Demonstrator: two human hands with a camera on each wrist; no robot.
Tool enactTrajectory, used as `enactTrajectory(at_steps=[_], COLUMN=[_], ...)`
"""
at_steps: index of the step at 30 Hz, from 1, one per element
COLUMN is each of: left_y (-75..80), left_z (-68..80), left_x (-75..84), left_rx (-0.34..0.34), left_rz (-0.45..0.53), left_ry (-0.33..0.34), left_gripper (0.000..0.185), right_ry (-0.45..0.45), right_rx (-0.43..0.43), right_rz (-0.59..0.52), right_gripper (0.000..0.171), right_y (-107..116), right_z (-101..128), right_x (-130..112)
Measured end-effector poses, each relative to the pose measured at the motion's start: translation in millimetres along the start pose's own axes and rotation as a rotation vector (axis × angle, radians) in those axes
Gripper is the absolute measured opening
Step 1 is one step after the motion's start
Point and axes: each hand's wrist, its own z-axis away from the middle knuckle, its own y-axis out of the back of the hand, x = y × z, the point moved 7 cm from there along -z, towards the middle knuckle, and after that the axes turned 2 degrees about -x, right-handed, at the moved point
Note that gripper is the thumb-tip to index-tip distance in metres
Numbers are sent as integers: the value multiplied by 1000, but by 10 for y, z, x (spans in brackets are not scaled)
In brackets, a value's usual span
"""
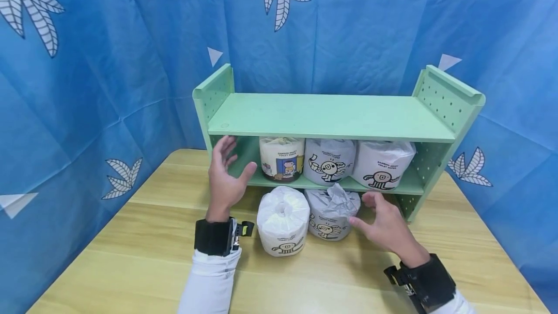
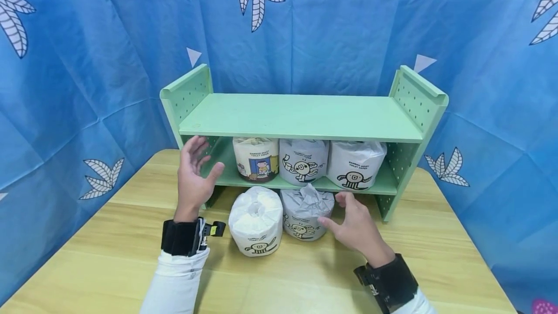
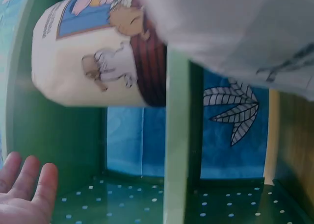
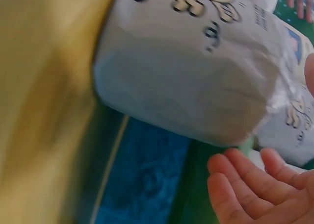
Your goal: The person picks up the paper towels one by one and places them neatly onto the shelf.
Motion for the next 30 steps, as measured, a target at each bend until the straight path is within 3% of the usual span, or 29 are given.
enactTrajectory(at_steps=[1, 5, 8, 13, 19, 22, 30], left_y=[38, 187, 295, 450, 469, 451, 436], left_z=[-1, 8, 20, 42, 44, 38, 1], left_x=[15, -185, -271, -388, -662, -779, -839], left_rx=[30, 177, 293, 419, 358, 319, 309], left_rz=[10, 9, -41, -159, -169, -168, -224], left_ry=[-5, -26, -30, 53, 245, 300, 261], left_gripper=[84, 72, 68, 67, 67, 64, 41], right_ry=[-12, -61, -92, -154, -188, -205, -231], right_rx=[-17, -75, -108, -146, -141, -142, -135], right_rz=[-1, -10, -13, -54, -152, -190, -263], right_gripper=[66, 85, 98, 110, 108, 107, 108], right_y=[-38, -176, -268, -395, -486, -519, -557], right_z=[3, 2, -6, -31, -81, -96, -162], right_x=[19, 96, 149, 198, 201, 210, 223])
